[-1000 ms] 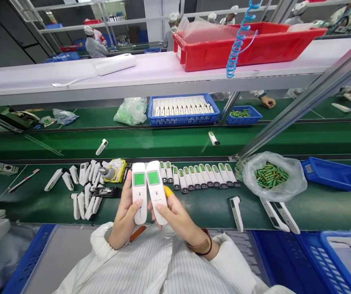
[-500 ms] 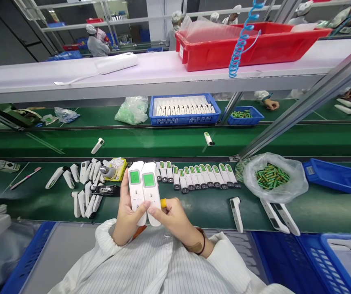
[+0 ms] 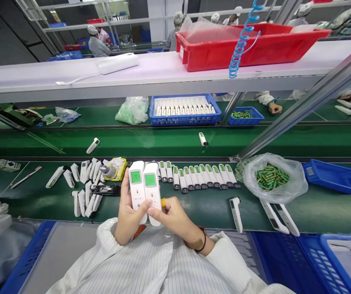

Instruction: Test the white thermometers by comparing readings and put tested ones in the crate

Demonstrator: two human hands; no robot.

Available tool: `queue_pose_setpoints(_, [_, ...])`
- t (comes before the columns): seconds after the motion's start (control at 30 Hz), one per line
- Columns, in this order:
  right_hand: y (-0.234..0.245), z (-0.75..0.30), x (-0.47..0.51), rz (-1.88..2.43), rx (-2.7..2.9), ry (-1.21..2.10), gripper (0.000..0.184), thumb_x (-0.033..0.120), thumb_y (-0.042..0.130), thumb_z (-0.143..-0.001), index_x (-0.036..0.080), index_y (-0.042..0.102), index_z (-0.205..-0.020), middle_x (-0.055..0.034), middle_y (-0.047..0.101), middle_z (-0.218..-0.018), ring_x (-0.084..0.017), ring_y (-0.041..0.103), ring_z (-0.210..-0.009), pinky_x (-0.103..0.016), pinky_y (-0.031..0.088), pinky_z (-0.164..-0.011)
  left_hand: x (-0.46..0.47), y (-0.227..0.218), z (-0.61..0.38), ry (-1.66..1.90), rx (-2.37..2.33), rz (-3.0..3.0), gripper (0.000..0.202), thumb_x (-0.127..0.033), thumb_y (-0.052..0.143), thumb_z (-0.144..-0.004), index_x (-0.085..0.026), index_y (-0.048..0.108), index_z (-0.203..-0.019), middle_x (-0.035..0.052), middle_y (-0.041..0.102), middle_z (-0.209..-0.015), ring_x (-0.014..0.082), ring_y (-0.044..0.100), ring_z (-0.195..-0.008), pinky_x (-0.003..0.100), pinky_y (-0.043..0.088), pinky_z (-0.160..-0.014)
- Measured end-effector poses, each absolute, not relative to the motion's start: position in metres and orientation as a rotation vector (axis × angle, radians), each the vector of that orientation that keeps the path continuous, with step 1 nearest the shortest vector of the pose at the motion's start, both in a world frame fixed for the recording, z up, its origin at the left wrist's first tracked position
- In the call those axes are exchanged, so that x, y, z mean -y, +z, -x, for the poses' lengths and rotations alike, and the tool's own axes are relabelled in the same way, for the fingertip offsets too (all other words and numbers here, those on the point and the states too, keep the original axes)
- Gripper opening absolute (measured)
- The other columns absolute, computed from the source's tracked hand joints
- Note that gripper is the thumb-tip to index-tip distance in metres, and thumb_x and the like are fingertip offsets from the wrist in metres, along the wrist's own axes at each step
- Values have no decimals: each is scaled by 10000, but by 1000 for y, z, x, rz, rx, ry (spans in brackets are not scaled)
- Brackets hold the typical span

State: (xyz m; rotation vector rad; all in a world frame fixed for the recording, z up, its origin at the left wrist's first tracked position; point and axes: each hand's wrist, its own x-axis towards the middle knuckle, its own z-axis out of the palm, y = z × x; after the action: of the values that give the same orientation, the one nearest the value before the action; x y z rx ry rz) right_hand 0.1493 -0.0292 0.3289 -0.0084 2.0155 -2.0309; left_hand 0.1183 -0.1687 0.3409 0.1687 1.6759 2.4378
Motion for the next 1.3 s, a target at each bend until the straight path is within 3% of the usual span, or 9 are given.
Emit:
queue_pose_setpoints(0.2, [330,-151,38,-66,-1823,-2162,465,586,651,-725,126,577,-715,11,461,-607,-84,359,-546,-217,298,-497,168,341,-122,2438,-1695,-180,863,-206,695,-781,-408,182,-1445,37,506,-1353,171,603,-1080,242,533,-858])
queue_pose_setpoints(0.4, [328,-154,37,-27,-1887,-2148,453,557,596,-802,108,647,-819,-30,564,-702,-120,462,-628,-239,376,-567,169,340,-120,2403,-1761,-125,883,-235,706,-770,-372,167,-1457,55,548,-1289,164,629,-979,250,544,-810])
queue_pose_setpoints(0.63, [331,-153,37,-46,-1902,-2048,429,520,676,-753,112,670,-885,5,552,-649,-96,444,-566,-229,389,-550,167,341,-120,2394,-1730,-154,878,-239,700,-777,-378,161,-1456,58,519,-1324,182,610,-1043,277,533,-862])
queue_pose_setpoints(0.97, [335,-151,42,-177,-1858,-2062,473,572,722,-656,121,675,-790,14,536,-590,-102,451,-542,-240,394,-530,165,341,-121,2341,-1747,-168,887,-269,684,-783,-350,128,-1470,85,495,-1340,222,593,-1082,339,527,-897])
queue_pose_setpoints(1.3, [337,-150,43,-180,-1897,-2054,399,485,745,-666,116,673,-803,-31,643,-714,-137,552,-626,-252,444,-567,163,344,-119,2373,-1706,-177,879,-231,688,-787,-378,146,-1463,55,557,-1271,182,628,-999,275,553,-814])
